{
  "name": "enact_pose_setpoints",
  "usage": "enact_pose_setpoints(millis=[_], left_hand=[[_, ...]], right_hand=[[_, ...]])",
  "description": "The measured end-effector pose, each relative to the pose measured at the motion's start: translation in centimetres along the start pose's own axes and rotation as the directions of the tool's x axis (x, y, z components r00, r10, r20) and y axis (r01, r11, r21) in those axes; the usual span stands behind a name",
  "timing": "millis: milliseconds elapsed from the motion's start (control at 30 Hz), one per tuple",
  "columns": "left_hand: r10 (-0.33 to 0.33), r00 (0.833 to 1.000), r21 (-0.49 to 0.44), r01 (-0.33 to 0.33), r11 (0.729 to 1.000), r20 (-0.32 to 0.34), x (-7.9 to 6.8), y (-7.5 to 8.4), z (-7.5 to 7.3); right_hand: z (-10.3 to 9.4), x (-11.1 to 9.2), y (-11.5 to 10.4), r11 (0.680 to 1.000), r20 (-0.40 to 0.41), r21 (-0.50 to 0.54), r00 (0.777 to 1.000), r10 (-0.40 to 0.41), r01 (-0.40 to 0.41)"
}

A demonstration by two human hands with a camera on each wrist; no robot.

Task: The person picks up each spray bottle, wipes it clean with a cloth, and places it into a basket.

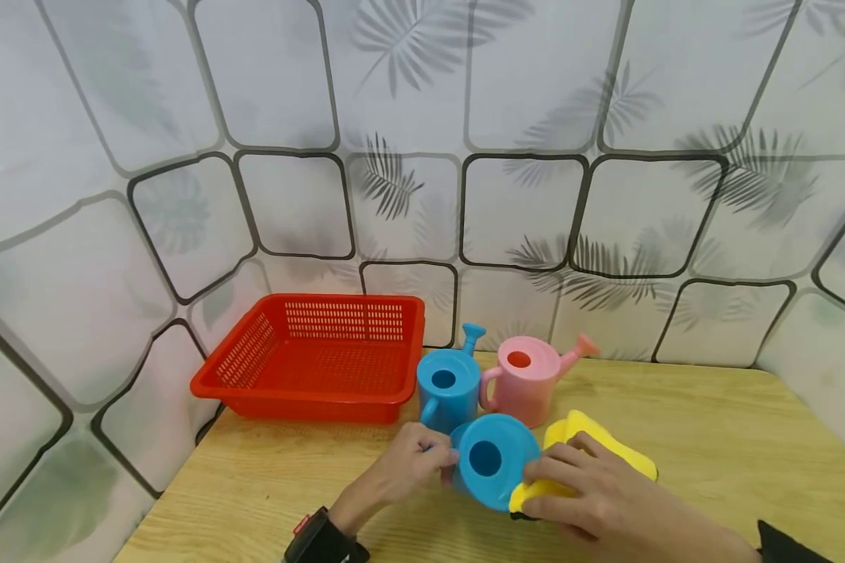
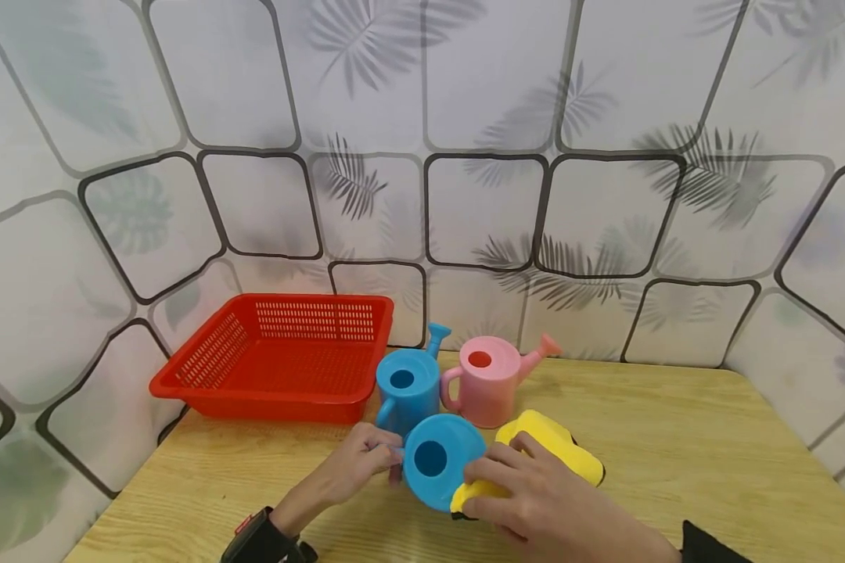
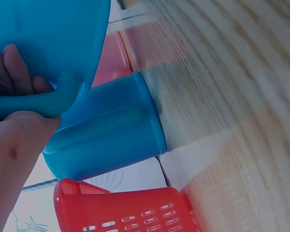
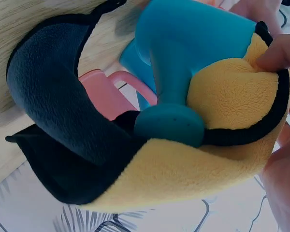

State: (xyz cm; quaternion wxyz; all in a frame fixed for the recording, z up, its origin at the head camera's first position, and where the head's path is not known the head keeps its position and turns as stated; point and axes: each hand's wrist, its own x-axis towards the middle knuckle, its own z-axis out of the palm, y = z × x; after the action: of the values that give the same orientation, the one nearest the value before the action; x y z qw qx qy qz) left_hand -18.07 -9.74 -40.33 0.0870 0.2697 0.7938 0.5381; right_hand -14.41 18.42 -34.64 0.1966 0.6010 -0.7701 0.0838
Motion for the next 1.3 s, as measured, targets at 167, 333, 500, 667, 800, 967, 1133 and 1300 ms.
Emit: enact_pose_setpoints(millis=[167, 333, 500, 667, 800, 967, 1133, 1300], left_hand=[[-0.072, 0.997, 0.017, 0.073, 0.997, -0.005, -0.1, 0.1, 0.1], [-0.101, 0.995, 0.016, 0.101, 0.995, -0.011, -0.2, 0.2, 0.2], [-0.092, 0.996, 0.012, 0.092, 0.996, 0.004, -0.2, 0.1, 0.2], [-0.092, 0.995, 0.026, 0.091, 0.996, 0.028, -0.2, 0.1, 0.2], [-0.074, 0.995, 0.068, 0.069, 0.995, 0.066, -0.2, 0.1, 0.3], [-0.031, 0.994, 0.187, 0.011, 0.982, 0.104, -0.1, 0.1, 0.5], [0.081, 0.984, 0.286, -0.124, 0.950, 0.158, -0.1, 0.1, 1.0], [0.302, 0.930, 0.408, -0.364, 0.838, 0.210, 0.1, 0.1, 1.7]], right_hand=[[0.2, -0.1, 0.3, 0.999, -0.054, -0.042, 0.998, -0.031, 0.028], [0.6, 0.1, 0.9, 0.990, -0.160, -0.121, 0.983, -0.086, 0.067], [0.2, 0.1, 1.3, 0.997, -0.112, -0.078, 0.993, -0.025, 0.016], [-0.2, -0.3, 1.8, 0.998, -0.089, -0.054, 0.996, 0.011, -0.016], [-0.1, -0.4, 2.2, 0.998, -0.107, -0.053, 0.994, 0.030, -0.036], [-0.1, -0.5, 2.5, 0.997, -0.145, -0.024, 0.987, 0.063, -0.067], [-0.5, -0.7, 2.6, 0.991, -0.127, 0.005, 0.983, 0.135, -0.135], [-1.0, -0.8, 3.4, 0.987, -0.153, -0.002, 0.976, 0.156, -0.158]])
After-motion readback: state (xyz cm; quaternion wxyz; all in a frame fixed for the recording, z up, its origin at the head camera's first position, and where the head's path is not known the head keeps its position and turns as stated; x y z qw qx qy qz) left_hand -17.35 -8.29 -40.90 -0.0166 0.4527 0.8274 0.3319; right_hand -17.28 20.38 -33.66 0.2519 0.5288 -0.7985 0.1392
